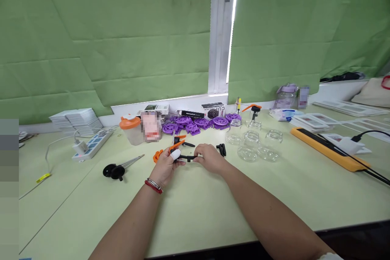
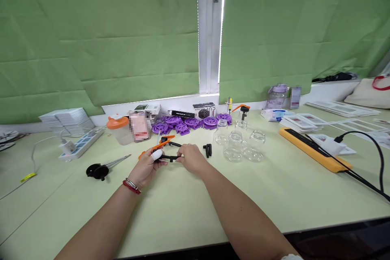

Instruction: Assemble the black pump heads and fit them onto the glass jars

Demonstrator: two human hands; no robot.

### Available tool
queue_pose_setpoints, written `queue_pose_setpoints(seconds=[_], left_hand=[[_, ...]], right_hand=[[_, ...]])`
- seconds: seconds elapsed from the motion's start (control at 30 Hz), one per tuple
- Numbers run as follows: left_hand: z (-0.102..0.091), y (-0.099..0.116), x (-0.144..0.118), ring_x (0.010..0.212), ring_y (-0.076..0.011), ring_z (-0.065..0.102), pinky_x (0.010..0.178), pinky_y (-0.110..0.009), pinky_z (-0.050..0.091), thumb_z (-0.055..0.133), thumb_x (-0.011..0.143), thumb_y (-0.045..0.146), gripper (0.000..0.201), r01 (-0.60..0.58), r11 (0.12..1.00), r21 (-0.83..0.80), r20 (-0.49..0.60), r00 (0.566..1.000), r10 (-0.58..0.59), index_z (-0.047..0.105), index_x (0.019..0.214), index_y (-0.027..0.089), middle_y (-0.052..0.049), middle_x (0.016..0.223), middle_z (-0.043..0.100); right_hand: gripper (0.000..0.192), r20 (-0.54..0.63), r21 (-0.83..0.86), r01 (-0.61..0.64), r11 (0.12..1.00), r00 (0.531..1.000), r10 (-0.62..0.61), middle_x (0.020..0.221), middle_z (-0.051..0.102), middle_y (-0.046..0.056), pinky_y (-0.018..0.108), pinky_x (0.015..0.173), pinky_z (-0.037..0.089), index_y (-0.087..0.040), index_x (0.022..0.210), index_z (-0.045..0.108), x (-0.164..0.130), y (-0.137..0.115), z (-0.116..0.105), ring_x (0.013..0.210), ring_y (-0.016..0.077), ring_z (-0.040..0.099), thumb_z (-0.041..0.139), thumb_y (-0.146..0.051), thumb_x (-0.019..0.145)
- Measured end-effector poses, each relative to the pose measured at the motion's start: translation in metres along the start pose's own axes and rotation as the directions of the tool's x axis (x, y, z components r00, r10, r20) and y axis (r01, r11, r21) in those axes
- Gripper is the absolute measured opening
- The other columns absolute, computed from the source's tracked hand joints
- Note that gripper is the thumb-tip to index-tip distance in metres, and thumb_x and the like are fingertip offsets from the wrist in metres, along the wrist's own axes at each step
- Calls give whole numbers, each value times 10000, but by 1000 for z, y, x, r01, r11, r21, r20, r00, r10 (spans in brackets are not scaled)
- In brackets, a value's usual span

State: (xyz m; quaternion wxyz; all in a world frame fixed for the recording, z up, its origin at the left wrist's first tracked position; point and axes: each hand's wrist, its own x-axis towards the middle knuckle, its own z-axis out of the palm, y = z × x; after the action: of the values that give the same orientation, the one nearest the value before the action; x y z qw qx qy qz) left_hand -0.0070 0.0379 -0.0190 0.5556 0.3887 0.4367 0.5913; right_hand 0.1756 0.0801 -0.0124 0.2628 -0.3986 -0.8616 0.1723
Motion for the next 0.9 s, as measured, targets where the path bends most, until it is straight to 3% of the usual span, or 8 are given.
queue_pose_setpoints(seconds=[0.17, 0.33, 0.6, 0.9], left_hand=[[1, 2, -3, 722, -100, 563, 727, -301, 518, 730, 658, 228, 371, -27, 999, 27, 53, 998, 26, 547, 978, 185, 9, 854, 531], [2, 4, -7, 754, -99, 533, 748, -291, 485, 742, 543, 119, 486, -43, 994, 97, 61, 997, 37, 529, 972, 203, 19, 892, 523], [0, 1, -4, 770, -121, 554, 752, -299, 464, 728, 562, 178, 414, -89, 972, 216, 24, 996, 86, 502, 908, 188, 6, 887, 548], [-7, -4, 0, 850, -150, 598, 775, -314, 479, 754, 581, 170, 563, -39, 979, 201, 22, 999, 35, 457, 1059, 209, -21, 956, 586]], right_hand=[[85, 61, 127, -118, 985, 992, 111, 704, 596, 1, 226, 568, 319, -183, 815, 634, -3, 2, 5, 615, 124, 483, 569, -236, 803], [76, 57, 195, -108, 975, 993, 99, 680, 577, -15, 218, 570, 305, -186, 792, 635, -4, -2, 4, 612, 115, 470, 562, -179, 770], [74, 40, 212, -112, 971, 994, 106, 667, 573, -21, 212, 563, 293, -189, 775, 644, -4, -3, 8, 597, 110, 450, 575, -177, 751], [97, 59, 221, -109, 969, 993, 98, 639, 544, -29, 208, 549, 289, -184, 802, 655, -4, -1, 13, 574, 102, 427, 575, -175, 747]])
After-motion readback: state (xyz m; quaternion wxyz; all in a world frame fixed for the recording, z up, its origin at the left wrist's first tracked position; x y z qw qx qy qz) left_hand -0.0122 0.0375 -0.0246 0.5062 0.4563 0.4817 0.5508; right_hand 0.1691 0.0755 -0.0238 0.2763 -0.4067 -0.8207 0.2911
